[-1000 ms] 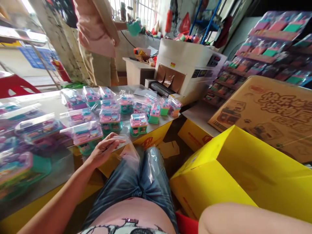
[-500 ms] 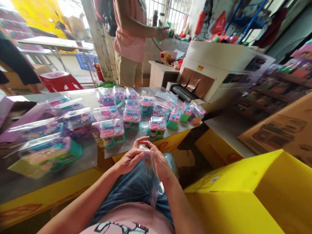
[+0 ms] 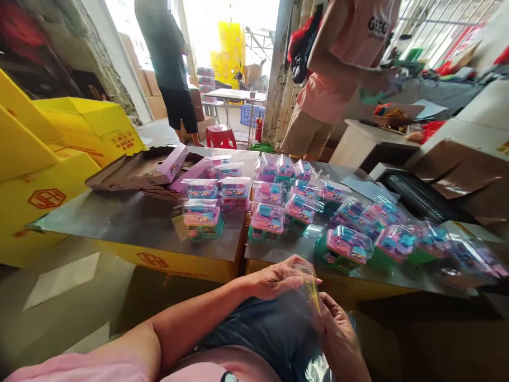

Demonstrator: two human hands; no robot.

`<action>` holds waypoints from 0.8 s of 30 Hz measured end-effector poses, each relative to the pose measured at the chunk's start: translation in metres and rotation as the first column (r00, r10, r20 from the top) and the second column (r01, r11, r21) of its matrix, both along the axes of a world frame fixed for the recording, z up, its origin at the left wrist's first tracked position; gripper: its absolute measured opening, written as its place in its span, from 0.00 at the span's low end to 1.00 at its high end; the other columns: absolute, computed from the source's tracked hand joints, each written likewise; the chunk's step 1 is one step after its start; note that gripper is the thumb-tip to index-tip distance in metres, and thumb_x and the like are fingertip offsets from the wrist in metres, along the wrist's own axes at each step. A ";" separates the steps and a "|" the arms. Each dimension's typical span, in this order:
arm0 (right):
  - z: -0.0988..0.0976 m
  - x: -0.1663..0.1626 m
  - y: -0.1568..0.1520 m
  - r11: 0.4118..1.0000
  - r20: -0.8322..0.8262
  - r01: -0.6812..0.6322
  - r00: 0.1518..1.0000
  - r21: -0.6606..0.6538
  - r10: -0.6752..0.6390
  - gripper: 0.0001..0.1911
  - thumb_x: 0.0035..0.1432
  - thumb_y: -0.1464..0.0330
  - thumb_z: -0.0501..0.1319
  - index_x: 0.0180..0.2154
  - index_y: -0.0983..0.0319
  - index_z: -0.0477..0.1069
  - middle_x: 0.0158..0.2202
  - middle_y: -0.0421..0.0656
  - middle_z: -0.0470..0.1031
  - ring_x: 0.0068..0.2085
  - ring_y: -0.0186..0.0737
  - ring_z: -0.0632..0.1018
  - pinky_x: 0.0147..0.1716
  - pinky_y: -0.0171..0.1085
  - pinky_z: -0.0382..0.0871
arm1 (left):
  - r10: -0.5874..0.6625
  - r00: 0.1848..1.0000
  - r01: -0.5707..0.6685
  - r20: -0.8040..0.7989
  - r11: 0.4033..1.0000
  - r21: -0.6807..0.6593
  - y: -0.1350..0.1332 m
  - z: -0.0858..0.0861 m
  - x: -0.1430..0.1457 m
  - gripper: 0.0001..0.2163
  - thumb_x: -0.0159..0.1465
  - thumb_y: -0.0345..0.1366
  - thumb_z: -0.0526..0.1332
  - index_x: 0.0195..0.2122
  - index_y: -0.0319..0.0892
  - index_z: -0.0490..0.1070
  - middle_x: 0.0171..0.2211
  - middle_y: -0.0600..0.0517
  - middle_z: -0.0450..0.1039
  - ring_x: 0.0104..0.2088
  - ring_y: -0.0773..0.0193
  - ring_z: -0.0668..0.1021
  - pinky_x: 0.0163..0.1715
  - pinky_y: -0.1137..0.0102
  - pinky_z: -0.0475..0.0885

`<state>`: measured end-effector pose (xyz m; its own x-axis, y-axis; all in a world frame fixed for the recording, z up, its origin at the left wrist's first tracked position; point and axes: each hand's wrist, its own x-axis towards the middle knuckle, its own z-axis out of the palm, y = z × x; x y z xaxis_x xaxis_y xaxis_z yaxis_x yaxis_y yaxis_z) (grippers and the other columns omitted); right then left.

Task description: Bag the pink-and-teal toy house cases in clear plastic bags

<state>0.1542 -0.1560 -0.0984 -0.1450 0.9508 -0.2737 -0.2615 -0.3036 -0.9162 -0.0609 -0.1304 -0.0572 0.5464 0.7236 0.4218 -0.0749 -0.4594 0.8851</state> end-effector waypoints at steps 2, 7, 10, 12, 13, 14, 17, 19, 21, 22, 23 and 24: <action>0.006 -0.001 0.000 0.999 0.020 -0.018 1.000 -0.048 0.019 0.21 0.41 0.58 0.76 0.35 0.59 0.75 0.26 0.39 0.77 0.23 0.33 0.75 0.24 0.31 0.71 | -0.003 1.000 0.003 0.012 1.000 -0.011 -0.001 -0.002 -0.004 0.29 0.71 0.54 0.46 0.58 0.39 0.73 0.52 0.40 0.72 0.57 0.54 0.70 0.60 0.61 0.63; 0.018 -0.002 0.005 0.990 0.109 0.135 0.984 0.033 -0.138 0.20 0.42 0.55 0.75 0.33 0.58 0.73 0.25 0.38 0.75 0.22 0.35 0.74 0.21 0.32 0.69 | 0.023 1.000 -0.025 -0.021 0.990 -0.136 0.000 -0.006 -0.004 0.31 0.69 0.57 0.47 0.50 0.36 0.77 0.44 0.41 0.77 0.42 0.57 0.77 0.45 0.66 0.72; 0.022 0.002 0.006 0.968 0.079 0.240 0.966 0.068 -0.245 0.20 0.40 0.55 0.76 0.31 0.57 0.72 0.26 0.38 0.75 0.25 0.36 0.76 0.23 0.33 0.72 | -0.022 1.000 0.020 -0.007 0.978 -0.207 0.000 -0.008 -0.002 0.31 0.67 0.59 0.49 0.46 0.37 0.79 0.43 0.42 0.78 0.42 0.57 0.78 0.44 0.67 0.71; 0.027 0.006 0.006 0.959 0.046 0.272 0.960 0.086 -0.276 0.21 0.39 0.55 0.76 0.31 0.57 0.71 0.27 0.38 0.74 0.28 0.38 0.77 0.27 0.34 0.75 | -0.055 0.997 0.065 0.049 0.967 -0.247 -0.001 -0.008 -0.002 0.29 0.66 0.59 0.52 0.42 0.38 0.80 0.45 0.43 0.78 0.44 0.57 0.77 0.46 0.68 0.70; 0.030 0.008 0.006 0.955 0.023 0.278 0.959 0.102 -0.282 0.21 0.39 0.56 0.76 0.31 0.57 0.71 0.26 0.38 0.73 0.30 0.38 0.78 0.29 0.35 0.75 | -0.060 0.994 0.085 0.096 0.956 -0.282 -0.002 -0.007 -0.003 0.28 0.65 0.59 0.55 0.40 0.37 0.80 0.45 0.43 0.78 0.44 0.56 0.77 0.46 0.68 0.70; 0.034 0.010 0.006 0.953 -0.008 0.279 0.960 0.119 -0.280 0.21 0.38 0.56 0.76 0.30 0.57 0.71 0.24 0.36 0.70 0.30 0.37 0.77 0.31 0.35 0.76 | -0.061 0.985 0.112 0.160 0.937 -0.331 -0.004 -0.006 -0.003 0.27 0.63 0.59 0.57 0.38 0.36 0.80 0.44 0.42 0.78 0.44 0.56 0.77 0.46 0.67 0.70; 0.044 0.012 0.003 0.951 -0.131 0.276 0.957 0.139 -0.258 0.19 0.41 0.57 0.76 0.27 0.58 0.69 0.20 0.32 0.59 0.23 0.29 0.68 0.31 0.33 0.75 | -0.056 0.899 0.284 0.434 0.829 -0.481 -0.008 -0.002 -0.003 0.25 0.59 0.57 0.63 0.32 0.34 0.79 0.35 0.42 0.79 0.37 0.56 0.78 0.43 0.64 0.71; 0.049 0.009 0.001 0.955 -0.159 0.271 0.955 0.121 -0.251 0.16 0.46 0.57 0.73 0.29 0.56 0.70 0.20 0.31 0.55 0.19 0.27 0.61 0.27 0.32 0.72 | -0.035 0.774 0.435 0.632 0.754 -0.491 -0.009 0.000 0.001 0.22 0.58 0.55 0.66 0.27 0.36 0.76 0.30 0.43 0.78 0.33 0.57 0.79 0.40 0.63 0.71; 0.049 0.001 -0.001 0.958 -0.123 0.266 0.960 0.109 -0.253 0.13 0.50 0.56 0.71 0.34 0.54 0.73 0.19 0.31 0.56 0.18 0.28 0.60 0.22 0.32 0.69 | -0.005 0.644 0.540 0.765 0.712 -0.449 -0.009 0.001 0.008 0.21 0.57 0.54 0.67 0.29 0.38 0.75 0.34 0.43 0.78 0.35 0.57 0.80 0.40 0.63 0.72; 0.047 -0.003 -0.001 0.962 -0.094 0.253 0.965 0.107 -0.243 0.14 0.50 0.56 0.70 0.36 0.53 0.74 0.20 0.32 0.59 0.18 0.29 0.61 0.21 0.33 0.68 | 0.009 0.607 0.559 0.794 0.705 -0.436 -0.010 0.001 0.012 0.21 0.55 0.55 0.68 0.32 0.39 0.74 0.38 0.43 0.78 0.37 0.57 0.80 0.41 0.63 0.72; 0.044 -0.007 -0.002 0.968 -0.069 0.229 0.972 0.105 -0.223 0.15 0.49 0.55 0.71 0.38 0.52 0.74 0.20 0.33 0.63 0.18 0.30 0.63 0.20 0.34 0.67 | 0.013 0.599 0.563 0.800 0.704 -0.433 -0.011 0.000 0.015 0.22 0.54 0.55 0.69 0.36 0.39 0.74 0.39 0.43 0.78 0.39 0.56 0.80 0.41 0.63 0.71; 0.041 -0.011 -0.001 0.974 -0.055 0.205 0.978 0.100 -0.200 0.17 0.47 0.55 0.71 0.38 0.53 0.74 0.22 0.35 0.66 0.18 0.32 0.65 0.19 0.35 0.67 | -0.005 0.623 0.555 0.782 0.708 -0.438 -0.012 -0.001 0.017 0.25 0.52 0.56 0.70 0.39 0.40 0.74 0.39 0.42 0.78 0.38 0.56 0.80 0.41 0.63 0.71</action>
